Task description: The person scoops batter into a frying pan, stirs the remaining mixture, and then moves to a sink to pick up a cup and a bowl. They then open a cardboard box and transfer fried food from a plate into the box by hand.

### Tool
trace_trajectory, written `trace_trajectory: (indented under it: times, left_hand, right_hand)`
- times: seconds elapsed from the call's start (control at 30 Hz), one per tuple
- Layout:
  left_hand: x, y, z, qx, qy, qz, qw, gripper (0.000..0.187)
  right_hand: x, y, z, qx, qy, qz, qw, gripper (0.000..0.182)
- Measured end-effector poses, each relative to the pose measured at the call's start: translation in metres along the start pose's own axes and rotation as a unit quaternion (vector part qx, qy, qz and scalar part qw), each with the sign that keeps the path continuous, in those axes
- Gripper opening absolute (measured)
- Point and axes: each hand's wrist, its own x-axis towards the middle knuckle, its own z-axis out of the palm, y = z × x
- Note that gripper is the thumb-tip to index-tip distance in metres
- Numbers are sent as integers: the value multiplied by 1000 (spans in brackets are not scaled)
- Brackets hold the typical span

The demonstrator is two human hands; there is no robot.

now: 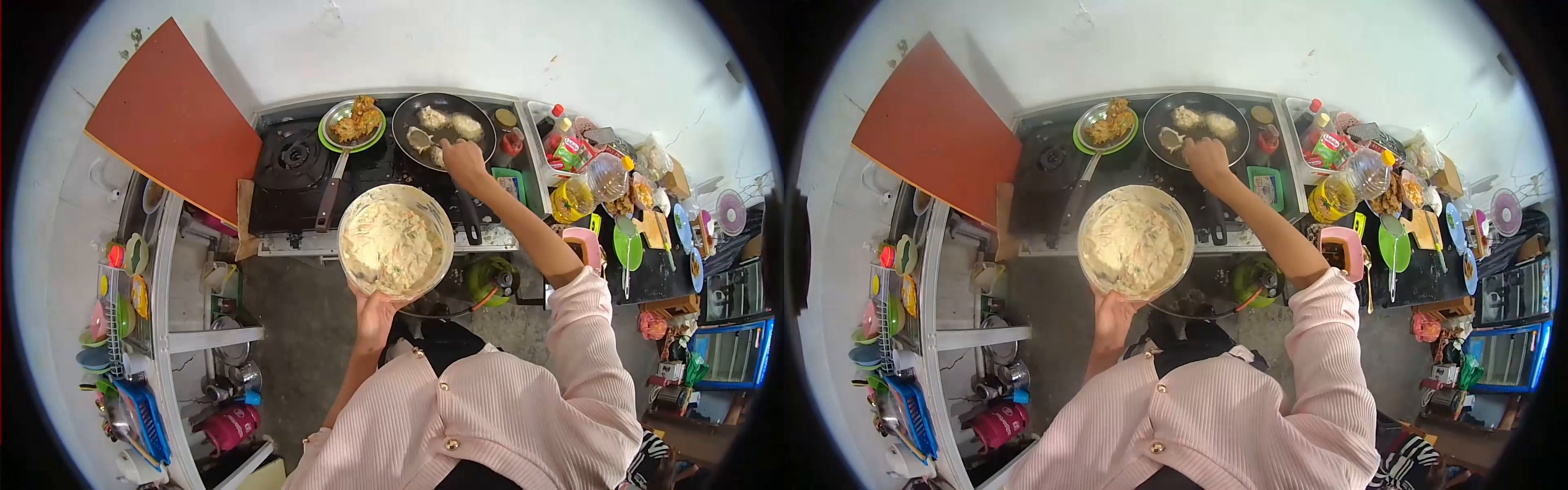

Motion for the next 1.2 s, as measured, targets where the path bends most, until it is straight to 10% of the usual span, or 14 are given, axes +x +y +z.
trace_trajectory:
  times: [1.2]
  left_hand:
    - [7, 6, 5, 40, 19, 13, 999, 66]
  right_hand:
    - [9, 13, 9, 15, 38, 11, 999, 11]
